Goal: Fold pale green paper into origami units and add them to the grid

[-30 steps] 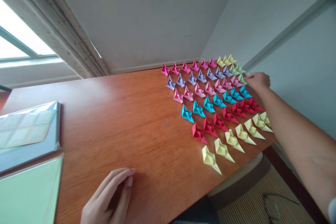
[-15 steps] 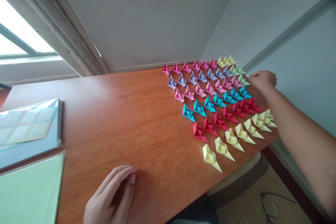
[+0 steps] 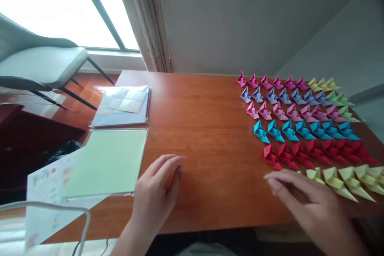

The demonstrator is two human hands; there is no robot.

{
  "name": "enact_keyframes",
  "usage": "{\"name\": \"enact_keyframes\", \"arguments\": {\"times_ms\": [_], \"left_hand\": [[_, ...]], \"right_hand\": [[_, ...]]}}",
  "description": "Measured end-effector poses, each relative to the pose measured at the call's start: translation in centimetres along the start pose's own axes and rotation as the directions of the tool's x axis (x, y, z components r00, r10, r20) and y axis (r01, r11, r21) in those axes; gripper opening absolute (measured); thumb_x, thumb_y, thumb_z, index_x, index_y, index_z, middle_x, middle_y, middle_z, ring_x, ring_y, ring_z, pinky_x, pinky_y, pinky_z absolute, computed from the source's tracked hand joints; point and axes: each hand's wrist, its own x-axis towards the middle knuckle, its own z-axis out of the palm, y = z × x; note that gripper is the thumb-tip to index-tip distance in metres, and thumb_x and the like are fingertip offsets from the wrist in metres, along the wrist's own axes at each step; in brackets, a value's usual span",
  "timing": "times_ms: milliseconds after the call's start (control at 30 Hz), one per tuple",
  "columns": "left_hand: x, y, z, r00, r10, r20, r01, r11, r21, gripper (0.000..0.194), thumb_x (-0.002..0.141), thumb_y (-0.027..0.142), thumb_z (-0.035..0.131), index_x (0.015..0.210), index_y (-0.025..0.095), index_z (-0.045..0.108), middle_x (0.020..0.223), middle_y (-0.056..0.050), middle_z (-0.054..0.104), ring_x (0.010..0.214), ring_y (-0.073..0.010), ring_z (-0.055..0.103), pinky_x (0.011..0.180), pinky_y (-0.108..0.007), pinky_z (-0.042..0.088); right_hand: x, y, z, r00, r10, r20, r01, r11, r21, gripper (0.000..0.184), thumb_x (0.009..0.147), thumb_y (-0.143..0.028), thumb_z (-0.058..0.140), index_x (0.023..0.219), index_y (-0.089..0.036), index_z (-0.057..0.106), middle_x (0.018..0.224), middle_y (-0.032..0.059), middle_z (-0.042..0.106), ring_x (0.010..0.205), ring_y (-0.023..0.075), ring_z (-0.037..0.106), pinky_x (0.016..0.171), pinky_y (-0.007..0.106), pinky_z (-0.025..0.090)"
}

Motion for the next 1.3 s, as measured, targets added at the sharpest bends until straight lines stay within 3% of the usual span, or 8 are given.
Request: {"name": "enact_keyframes", "arguments": {"times_ms": [133,267,467,567,667,800,933,1300], "left_hand": [[-0.9,-2.6,-3.1,0.991,-0.035,-0.126,0.068,0.961,0.269,0.017,0.094,0.025,0.058,0.106,0.025,0.070,0.106,-0.004,0.074,0.094,-0.0216,0.072,0.082,-0.029,0.052],[-1.9,-4.0,-5.5,0.968,-0.174,-0.179,0.217,0.941,0.258,0.021,0.096,0.033,0.056,0.109,0.024,0.070,0.113,-0.004,0.072,0.084,-0.0182,0.069,0.069,-0.028,0.050],[-3.3,-5.8,-6.3,0.969,-0.143,-0.201,0.202,0.927,0.315,0.021,0.097,0.029,0.053,0.107,0.023,0.070,0.111,-0.004,0.074,0.096,-0.0212,0.072,0.079,-0.030,0.053],[-3.5,-6.6,-6.0,0.975,-0.109,-0.195,0.178,0.908,0.379,0.021,0.096,0.031,0.055,0.110,0.023,0.069,0.117,-0.006,0.073,0.103,-0.0265,0.070,0.088,-0.038,0.054],[-3.4,-7.2,-5.8,0.980,-0.075,-0.186,0.153,0.878,0.453,0.024,0.095,0.032,0.058,0.114,0.022,0.068,0.122,-0.010,0.071,0.108,-0.0312,0.069,0.096,-0.045,0.052],[-3.0,-7.5,-5.3,0.987,-0.040,-0.158,0.116,0.856,0.504,0.030,0.095,0.032,0.059,0.121,0.019,0.065,0.136,-0.015,0.065,0.127,-0.0359,0.060,0.109,-0.052,0.043],[-2.9,-7.8,-5.0,0.990,-0.039,-0.137,0.104,0.852,0.514,0.031,0.096,0.031,0.057,0.125,0.019,0.062,0.139,-0.015,0.064,0.133,-0.0356,0.056,0.116,-0.055,0.035],[-2.7,-8.1,-5.2,0.984,-0.032,-0.177,0.115,0.869,0.481,0.025,0.096,0.026,0.059,0.118,0.021,0.067,0.125,-0.011,0.072,0.122,-0.0309,0.065,0.109,-0.047,0.045]], "right_hand": [[-0.4,-4.1,5.1,0.987,-0.049,0.155,0.020,0.983,0.180,0.018,0.095,-0.038,0.060,0.087,-0.028,0.073,0.082,0.0019,0.074,0.070,0.0197,0.070,0.061,0.029,0.056],[-0.5,-5.4,7.4,0.958,-0.162,0.237,0.090,0.953,0.290,0.018,0.097,-0.030,0.057,0.086,-0.025,0.071,0.078,0.0011,0.071,0.068,0.0175,0.067,0.058,0.027,0.051],[-0.4,-7.1,10.1,0.914,-0.317,0.252,0.233,0.921,0.311,0.014,0.096,-0.017,0.056,0.089,-0.021,0.068,0.081,0.0018,0.069,0.075,0.0158,0.064,0.068,0.028,0.047],[-0.2,-8.4,11.3,0.860,-0.438,0.262,0.358,0.884,0.302,0.013,0.094,-0.013,0.057,0.092,-0.020,0.067,0.085,0.0025,0.069,0.081,0.0174,0.063,0.076,0.030,0.047],[0.0,-9.9,12.2,0.805,-0.516,0.294,0.434,0.849,0.300,0.012,0.095,-0.013,0.057,0.091,-0.020,0.066,0.087,0.0031,0.069,0.083,0.0180,0.062,0.078,0.030,0.047],[0.2,-11.2,12.8,0.773,-0.553,0.312,0.469,0.829,0.306,0.011,0.095,-0.014,0.057,0.093,-0.020,0.066,0.090,0.0031,0.070,0.085,0.0178,0.061,0.079,0.030,0.047],[0.3,-11.5,13.1,0.776,-0.551,0.307,0.465,0.829,0.311,0.011,0.095,-0.013,0.058,0.093,-0.020,0.066,0.090,0.0029,0.070,0.085,0.0176,0.061,0.080,0.030,0.047],[0.9,-12.2,13.5,0.761,-0.567,0.315,0.494,0.821,0.285,0.012,0.096,-0.014,0.057,0.093,-0.019,0.067,0.090,0.0032,0.070,0.085,0.0179,0.062,0.079,0.031,0.049]]}}
